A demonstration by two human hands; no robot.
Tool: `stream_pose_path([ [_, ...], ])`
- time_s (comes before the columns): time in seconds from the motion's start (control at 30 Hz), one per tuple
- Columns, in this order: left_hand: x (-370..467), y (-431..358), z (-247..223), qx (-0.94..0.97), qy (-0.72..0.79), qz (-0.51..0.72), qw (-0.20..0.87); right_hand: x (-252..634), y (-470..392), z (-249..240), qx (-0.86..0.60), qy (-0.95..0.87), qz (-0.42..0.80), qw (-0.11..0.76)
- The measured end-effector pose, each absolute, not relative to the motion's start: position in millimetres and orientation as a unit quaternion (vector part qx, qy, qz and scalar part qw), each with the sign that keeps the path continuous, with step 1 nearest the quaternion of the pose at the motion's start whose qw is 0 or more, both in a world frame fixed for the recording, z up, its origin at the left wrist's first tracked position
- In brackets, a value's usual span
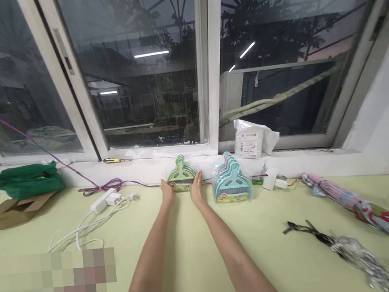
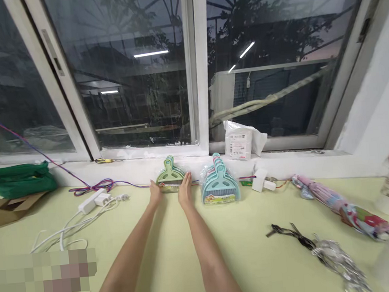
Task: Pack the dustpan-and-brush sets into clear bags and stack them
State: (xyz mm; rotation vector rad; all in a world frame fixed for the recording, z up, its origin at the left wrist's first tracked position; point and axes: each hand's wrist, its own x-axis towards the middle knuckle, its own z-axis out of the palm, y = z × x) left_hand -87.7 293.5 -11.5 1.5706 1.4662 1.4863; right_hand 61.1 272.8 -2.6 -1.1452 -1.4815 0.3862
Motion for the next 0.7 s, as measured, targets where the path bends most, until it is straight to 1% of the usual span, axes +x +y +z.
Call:
stream_pose_path([
  [0.07, -84, 286, -7, 0.553, 0.634, 0.519, 0.153, 67, 261, -1, -0.502, -0.635, 0.154, 0.566],
  [0.13, -83, 271, -2, 0.545, 0.676, 0.487, 0.092, 82, 242, 0, -0.497, -0.664, 0.123, 0.545],
  [0.23, -81, 241, 7, 0.596, 0.655, 0.463, -0.034, 120, 205, 1, -0.473, -0.721, 0.065, 0.503],
  [0.3, -77, 218, 13, 0.623, 0.615, 0.477, -0.087, 157, 183, 2, -0.507, -0.689, 0.014, 0.518],
  [0.37, -69, 196, 17, 0.633, 0.589, 0.49, -0.108, 200, 169, 1, -0.578, -0.581, -0.048, 0.571],
  [0.43, -58, 178, 17, 0.65, 0.579, 0.481, -0.107, 244, 165, -1, -0.631, -0.49, -0.086, 0.595],
  [0.53, -39, 167, 12, 0.703, 0.574, 0.411, -0.088, 297, 173, -5, -0.68, -0.441, -0.063, 0.582],
  [0.63, -28, 180, 7, 0.761, 0.557, 0.325, -0.073, 323, 187, -10, -0.684, -0.502, 0.015, 0.529],
  [0.7, -25, 199, 9, 0.773, 0.555, 0.296, -0.081, 329, 196, -13, -0.68, -0.532, 0.027, 0.503],
])
